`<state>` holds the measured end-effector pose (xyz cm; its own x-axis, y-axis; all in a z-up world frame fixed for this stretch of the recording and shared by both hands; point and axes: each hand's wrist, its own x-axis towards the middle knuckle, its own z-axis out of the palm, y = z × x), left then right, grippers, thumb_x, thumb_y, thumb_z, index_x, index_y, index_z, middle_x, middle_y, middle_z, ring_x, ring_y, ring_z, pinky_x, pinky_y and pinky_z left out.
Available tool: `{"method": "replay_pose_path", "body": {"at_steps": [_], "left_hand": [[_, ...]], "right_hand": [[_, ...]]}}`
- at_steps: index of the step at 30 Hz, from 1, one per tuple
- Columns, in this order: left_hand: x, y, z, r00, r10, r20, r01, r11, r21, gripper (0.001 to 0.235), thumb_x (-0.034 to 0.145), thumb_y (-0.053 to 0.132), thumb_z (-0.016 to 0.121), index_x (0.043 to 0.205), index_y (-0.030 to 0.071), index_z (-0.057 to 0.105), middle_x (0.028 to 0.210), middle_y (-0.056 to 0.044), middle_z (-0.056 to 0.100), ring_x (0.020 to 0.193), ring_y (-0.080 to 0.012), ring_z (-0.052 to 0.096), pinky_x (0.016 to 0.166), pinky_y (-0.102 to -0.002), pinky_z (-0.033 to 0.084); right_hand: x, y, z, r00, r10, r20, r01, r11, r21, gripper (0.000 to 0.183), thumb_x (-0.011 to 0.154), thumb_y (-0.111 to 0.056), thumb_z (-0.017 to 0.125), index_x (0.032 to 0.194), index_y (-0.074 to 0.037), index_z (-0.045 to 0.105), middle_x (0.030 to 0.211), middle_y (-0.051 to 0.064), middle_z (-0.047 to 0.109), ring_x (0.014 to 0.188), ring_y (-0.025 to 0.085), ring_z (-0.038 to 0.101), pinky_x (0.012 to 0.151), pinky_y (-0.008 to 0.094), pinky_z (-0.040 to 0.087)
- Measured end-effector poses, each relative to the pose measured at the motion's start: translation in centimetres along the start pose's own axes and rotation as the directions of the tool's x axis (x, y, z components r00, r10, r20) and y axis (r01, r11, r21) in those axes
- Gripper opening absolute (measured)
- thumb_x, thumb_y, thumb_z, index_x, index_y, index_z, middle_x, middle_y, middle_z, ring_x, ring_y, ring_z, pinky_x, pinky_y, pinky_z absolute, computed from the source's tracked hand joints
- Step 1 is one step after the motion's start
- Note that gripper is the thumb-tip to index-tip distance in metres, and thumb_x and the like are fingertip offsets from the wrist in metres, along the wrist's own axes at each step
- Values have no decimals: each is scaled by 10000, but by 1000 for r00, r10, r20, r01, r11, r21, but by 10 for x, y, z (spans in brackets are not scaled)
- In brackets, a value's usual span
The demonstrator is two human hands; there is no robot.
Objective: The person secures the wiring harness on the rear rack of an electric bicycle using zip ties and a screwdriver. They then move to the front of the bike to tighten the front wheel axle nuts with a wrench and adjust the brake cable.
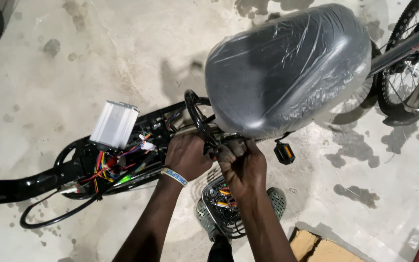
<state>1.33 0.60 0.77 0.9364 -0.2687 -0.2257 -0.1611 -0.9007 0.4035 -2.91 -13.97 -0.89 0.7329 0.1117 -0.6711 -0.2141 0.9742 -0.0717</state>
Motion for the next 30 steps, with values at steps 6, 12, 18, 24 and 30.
{"method": "replay_pose_path", "body": {"at_steps": [6, 12, 18, 24, 30], "left_hand": [[2, 16, -9, 1000, 19, -19, -19, 1000, -2, 309, 742, 221, 606, 483, 118, 471, 360, -53, 396, 319, -149, 368, 408, -282, 344], [-7, 18, -9, 1000, 18, -21, -17, 1000, 17, 302, 740, 211, 606, 489, 112, 470, 359, -62, 393, 318, -150, 362, 402, -281, 334], [-9, 13, -5, 1000, 12, -6, -12, 1000, -27, 288, 735, 232, 561, 485, 124, 467, 370, -44, 406, 335, -154, 387, 419, -284, 362], [-10, 14, -1, 999, 12, -31, -13, 1000, -17, 279, 708, 241, 561, 475, 105, 490, 376, -89, 420, 354, -232, 442, 440, -345, 402], [-27, 17, 3, 996, 38, -83, -33, 998, 54, 309, 738, 304, 567, 595, 38, 631, 490, -156, 558, 537, -331, 620, 660, -431, 517]], "right_hand": [[-3, 1, 0, 937, -349, 30, 256, 624, -738, 148, 990, -206, 458, 933, -110, 555, 643, 20, 426, 600, 149, 431, 572, 304, 434], [-23, -2, 19, 978, -208, 20, 181, 798, -575, 143, 949, -156, 411, 808, -139, 432, 638, 2, 313, 604, 166, 376, 625, 344, 443], [-3, -1, 9, 981, -193, -29, 175, 935, -307, 179, 981, -192, 403, 814, -135, 431, 649, -4, 300, 608, 177, 323, 595, 326, 352], [-19, 3, 4, 989, -149, -28, 144, 981, -127, 325, 1055, -310, 307, 765, -163, 295, 640, -21, 261, 608, 175, 318, 656, 327, 380], [-45, -17, 5, 969, -245, -21, 216, 888, -405, 383, 939, -567, 475, 858, -198, 535, 885, -11, 615, 851, 164, 570, 797, 347, 459]]}}
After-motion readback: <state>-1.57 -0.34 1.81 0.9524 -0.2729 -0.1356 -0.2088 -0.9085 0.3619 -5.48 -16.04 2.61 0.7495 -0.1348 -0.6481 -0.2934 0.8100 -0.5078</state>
